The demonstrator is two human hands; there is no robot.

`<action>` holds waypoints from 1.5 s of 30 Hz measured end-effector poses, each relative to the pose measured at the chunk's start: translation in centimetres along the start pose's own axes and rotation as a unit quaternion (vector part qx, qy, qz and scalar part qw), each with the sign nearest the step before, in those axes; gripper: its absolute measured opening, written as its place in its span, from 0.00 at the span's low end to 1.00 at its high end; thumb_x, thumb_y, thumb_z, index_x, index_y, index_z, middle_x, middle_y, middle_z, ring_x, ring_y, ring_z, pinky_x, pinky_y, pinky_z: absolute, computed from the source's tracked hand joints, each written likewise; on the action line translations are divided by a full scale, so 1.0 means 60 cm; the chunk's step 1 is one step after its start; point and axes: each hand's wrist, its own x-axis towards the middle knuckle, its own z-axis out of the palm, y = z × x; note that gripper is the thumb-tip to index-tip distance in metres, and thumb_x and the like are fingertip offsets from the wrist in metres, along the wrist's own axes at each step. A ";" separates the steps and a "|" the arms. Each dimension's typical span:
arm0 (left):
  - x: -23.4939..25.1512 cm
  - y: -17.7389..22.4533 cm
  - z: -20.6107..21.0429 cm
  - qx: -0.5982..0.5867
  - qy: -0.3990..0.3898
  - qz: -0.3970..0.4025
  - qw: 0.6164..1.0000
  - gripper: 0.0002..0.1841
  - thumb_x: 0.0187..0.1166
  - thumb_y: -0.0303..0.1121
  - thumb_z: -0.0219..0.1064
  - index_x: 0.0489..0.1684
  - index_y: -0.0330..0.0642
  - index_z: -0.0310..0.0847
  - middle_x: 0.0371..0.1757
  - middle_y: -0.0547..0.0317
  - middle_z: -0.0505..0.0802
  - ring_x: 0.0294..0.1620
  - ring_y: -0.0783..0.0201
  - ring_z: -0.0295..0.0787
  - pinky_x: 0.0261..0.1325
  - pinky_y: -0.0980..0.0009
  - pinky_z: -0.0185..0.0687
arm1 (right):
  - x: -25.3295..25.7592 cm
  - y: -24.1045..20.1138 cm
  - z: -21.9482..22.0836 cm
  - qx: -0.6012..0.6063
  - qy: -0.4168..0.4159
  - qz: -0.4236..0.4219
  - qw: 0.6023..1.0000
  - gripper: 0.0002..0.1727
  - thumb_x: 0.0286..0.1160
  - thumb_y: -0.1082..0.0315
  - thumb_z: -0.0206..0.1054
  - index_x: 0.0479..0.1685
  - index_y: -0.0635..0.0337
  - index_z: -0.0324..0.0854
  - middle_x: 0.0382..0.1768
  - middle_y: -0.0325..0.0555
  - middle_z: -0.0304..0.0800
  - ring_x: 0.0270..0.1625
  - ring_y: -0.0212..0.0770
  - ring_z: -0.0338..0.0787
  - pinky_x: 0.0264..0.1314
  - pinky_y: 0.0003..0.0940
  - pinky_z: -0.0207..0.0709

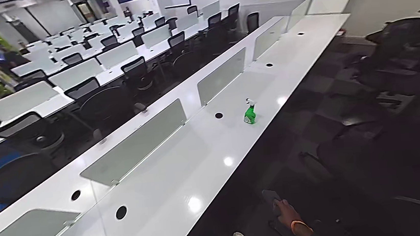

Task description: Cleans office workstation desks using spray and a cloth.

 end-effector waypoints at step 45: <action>0.076 0.443 -0.277 -0.127 0.259 0.203 0.936 0.23 0.68 0.41 0.73 0.58 0.37 0.91 0.52 0.42 0.96 0.57 0.42 0.93 0.68 0.35 0.79 | 0.517 -0.200 -0.483 0.362 0.245 -0.095 0.895 0.24 0.77 0.63 0.74 0.68 0.69 0.81 0.64 0.63 0.88 0.63 0.55 0.91 0.69 0.51 0.83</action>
